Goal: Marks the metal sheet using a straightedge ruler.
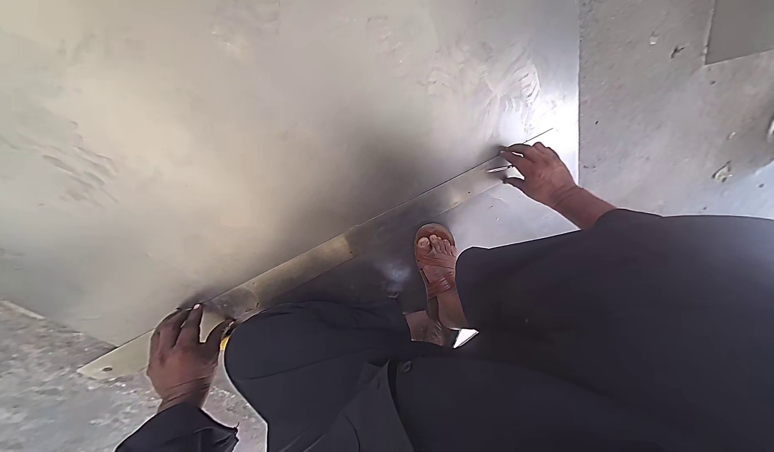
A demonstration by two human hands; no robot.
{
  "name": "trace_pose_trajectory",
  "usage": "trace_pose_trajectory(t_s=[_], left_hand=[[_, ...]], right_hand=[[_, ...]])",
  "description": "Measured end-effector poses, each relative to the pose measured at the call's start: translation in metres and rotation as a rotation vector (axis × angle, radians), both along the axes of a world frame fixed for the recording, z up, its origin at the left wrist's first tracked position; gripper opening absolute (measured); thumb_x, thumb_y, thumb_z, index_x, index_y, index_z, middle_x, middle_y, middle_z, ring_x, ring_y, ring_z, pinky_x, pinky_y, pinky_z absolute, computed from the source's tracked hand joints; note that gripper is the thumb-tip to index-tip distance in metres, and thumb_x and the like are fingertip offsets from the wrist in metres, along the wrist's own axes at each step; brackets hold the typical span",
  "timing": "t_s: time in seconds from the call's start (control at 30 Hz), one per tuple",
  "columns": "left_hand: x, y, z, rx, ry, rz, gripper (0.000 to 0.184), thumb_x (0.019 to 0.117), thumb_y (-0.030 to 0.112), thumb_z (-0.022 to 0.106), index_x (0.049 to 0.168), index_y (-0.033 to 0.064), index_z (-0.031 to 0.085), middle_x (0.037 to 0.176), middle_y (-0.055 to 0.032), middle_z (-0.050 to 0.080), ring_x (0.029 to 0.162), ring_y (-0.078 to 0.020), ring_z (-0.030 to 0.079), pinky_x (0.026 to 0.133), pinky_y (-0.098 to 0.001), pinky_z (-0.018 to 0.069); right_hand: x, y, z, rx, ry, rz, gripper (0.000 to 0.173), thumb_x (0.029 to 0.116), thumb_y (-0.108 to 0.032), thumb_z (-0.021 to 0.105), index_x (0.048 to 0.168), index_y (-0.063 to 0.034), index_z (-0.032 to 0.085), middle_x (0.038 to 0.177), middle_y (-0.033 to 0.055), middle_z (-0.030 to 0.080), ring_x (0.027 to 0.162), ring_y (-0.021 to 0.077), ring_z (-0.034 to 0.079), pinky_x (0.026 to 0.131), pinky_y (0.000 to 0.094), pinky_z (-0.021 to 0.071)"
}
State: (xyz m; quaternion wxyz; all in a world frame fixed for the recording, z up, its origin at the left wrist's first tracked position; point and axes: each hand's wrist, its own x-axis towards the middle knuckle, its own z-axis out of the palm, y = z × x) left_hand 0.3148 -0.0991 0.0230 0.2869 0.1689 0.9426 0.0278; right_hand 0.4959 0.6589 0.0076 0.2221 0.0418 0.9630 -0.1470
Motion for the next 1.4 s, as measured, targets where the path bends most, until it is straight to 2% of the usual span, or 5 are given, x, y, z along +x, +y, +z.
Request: trace_pose_trajectory(t_s=[0.2,0.47,0.77,0.97,1.4], left_hand=[[0.001,-0.002,-0.001,0.006,0.001,0.003,0.058,0.0929,0.034,0.071,0.138,-0.0011,0.061,0.144,-0.0283,0.056,0.141,-0.0462,0.047,0.118,-0.0578,0.0344],[0.001,0.001,-0.001,0.012,0.009,0.007,0.059,0.0931,0.035,0.069,0.138,-0.0014,0.061,0.143,-0.0286,0.056,0.141,-0.0464,0.047,0.119,-0.0574,0.0338],[0.002,-0.001,0.000,0.010,-0.011,0.019,0.060,0.0943,0.038,0.067,0.139,-0.0014,0.059,0.145,-0.0280,0.055,0.142,-0.0466,0.045,0.119,-0.0576,0.0325],[0.001,0.002,0.000,0.016,-0.010,0.018,0.057,0.0938,0.033,0.069,0.138,-0.0025,0.060,0.143,-0.0292,0.056,0.142,-0.0476,0.045,0.120,-0.0575,0.0325],[0.003,-0.005,-0.004,0.046,0.001,0.012,0.056,0.0952,0.033,0.068,0.139,-0.0024,0.060,0.144,-0.0292,0.056,0.142,-0.0484,0.045,0.119,-0.0580,0.0336]], right_hand=[[-0.003,0.009,-0.001,0.021,0.045,0.117,0.049,0.0908,-0.025,0.078,0.135,-0.0068,0.065,0.132,0.0162,0.067,0.103,0.0418,0.066,0.079,0.0556,0.0515],[-0.005,0.008,0.002,0.046,0.065,0.133,0.045,0.0923,-0.025,0.077,0.133,-0.0072,0.067,0.130,0.0144,0.069,0.100,0.0406,0.067,0.076,0.0547,0.0502],[-0.008,0.004,0.004,0.062,0.049,0.115,0.045,0.0915,-0.024,0.078,0.133,-0.0080,0.067,0.129,0.0144,0.069,0.099,0.0402,0.067,0.076,0.0552,0.0497],[-0.008,0.003,0.003,0.067,0.066,0.113,0.044,0.0902,-0.023,0.079,0.130,-0.0075,0.068,0.127,0.0145,0.070,0.098,0.0401,0.067,0.075,0.0549,0.0496],[-0.011,0.001,0.005,0.102,0.013,0.121,0.045,0.0920,-0.026,0.077,0.132,-0.0068,0.067,0.128,0.0154,0.069,0.099,0.0416,0.067,0.076,0.0565,0.0499]])
